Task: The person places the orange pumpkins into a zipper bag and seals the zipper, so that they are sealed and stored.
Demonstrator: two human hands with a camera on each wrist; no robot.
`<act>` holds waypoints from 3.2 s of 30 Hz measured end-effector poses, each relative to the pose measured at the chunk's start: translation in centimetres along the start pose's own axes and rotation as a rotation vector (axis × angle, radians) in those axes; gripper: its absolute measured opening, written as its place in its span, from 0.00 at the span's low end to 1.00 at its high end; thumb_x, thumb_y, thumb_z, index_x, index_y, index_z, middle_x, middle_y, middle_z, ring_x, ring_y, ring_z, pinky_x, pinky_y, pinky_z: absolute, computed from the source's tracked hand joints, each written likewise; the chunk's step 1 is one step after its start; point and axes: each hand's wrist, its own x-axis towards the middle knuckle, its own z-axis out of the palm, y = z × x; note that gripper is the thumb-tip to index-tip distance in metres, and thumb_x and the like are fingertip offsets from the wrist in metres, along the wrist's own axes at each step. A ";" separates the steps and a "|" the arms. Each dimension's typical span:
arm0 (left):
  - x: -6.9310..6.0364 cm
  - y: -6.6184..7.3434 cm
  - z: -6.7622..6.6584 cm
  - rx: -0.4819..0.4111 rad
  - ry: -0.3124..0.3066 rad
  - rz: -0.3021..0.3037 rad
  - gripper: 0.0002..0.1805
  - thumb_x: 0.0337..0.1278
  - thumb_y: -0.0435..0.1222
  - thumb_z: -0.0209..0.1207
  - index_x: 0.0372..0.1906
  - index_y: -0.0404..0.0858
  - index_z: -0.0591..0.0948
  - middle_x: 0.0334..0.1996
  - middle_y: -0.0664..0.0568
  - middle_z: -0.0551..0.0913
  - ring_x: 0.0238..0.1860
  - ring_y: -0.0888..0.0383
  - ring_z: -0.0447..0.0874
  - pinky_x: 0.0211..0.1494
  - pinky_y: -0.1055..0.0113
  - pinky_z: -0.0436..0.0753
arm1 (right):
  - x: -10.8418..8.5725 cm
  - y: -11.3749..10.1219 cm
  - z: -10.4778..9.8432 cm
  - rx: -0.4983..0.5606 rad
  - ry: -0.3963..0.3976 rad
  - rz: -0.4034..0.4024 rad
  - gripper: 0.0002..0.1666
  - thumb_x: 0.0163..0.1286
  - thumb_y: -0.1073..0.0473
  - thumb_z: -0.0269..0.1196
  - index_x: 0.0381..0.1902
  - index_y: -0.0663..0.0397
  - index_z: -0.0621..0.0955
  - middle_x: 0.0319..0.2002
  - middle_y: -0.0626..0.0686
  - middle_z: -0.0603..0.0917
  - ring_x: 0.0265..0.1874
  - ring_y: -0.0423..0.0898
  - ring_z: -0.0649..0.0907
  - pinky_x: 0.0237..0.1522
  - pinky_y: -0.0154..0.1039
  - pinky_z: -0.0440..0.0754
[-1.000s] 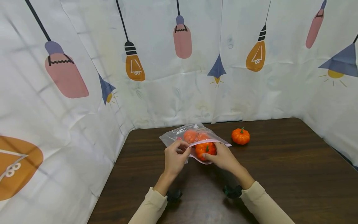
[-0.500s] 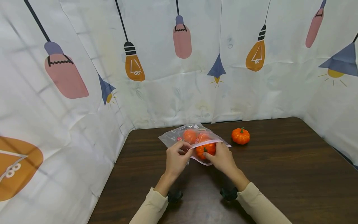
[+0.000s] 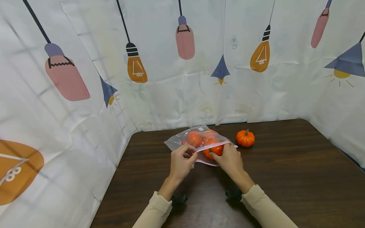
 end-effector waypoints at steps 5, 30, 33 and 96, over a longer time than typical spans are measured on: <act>0.0 -0.3 -0.1 -0.008 0.013 0.002 0.04 0.53 0.29 0.69 0.31 0.41 0.86 0.28 0.53 0.87 0.27 0.61 0.82 0.32 0.64 0.88 | -0.1 -0.1 0.1 0.033 0.008 -0.054 0.36 0.57 0.45 0.77 0.51 0.68 0.80 0.44 0.65 0.88 0.39 0.62 0.87 0.43 0.60 0.85; 0.2 -0.3 -0.5 0.015 0.024 -0.022 0.03 0.55 0.31 0.70 0.32 0.40 0.87 0.27 0.53 0.86 0.26 0.60 0.82 0.32 0.67 0.87 | 0.7 0.5 -1.4 0.163 -0.297 -0.254 0.19 0.70 0.63 0.64 0.58 0.62 0.80 0.48 0.58 0.88 0.42 0.52 0.87 0.46 0.50 0.86; 0.2 -0.3 -0.6 0.021 0.027 -0.025 0.02 0.55 0.32 0.70 0.32 0.39 0.87 0.27 0.53 0.86 0.26 0.60 0.82 0.33 0.67 0.87 | 0.9 0.7 -2.3 0.192 -0.366 -0.256 0.16 0.72 0.63 0.62 0.56 0.63 0.81 0.46 0.57 0.88 0.40 0.48 0.87 0.43 0.46 0.86; 0.3 -0.7 -0.6 0.030 0.058 -0.019 0.02 0.53 0.31 0.70 0.31 0.40 0.87 0.25 0.54 0.86 0.25 0.61 0.81 0.30 0.67 0.85 | 7.4 12.3 -7.9 0.455 -0.200 0.289 0.49 0.74 0.44 0.60 0.78 0.65 0.52 0.76 0.73 0.55 0.73 0.71 0.60 0.71 0.68 0.63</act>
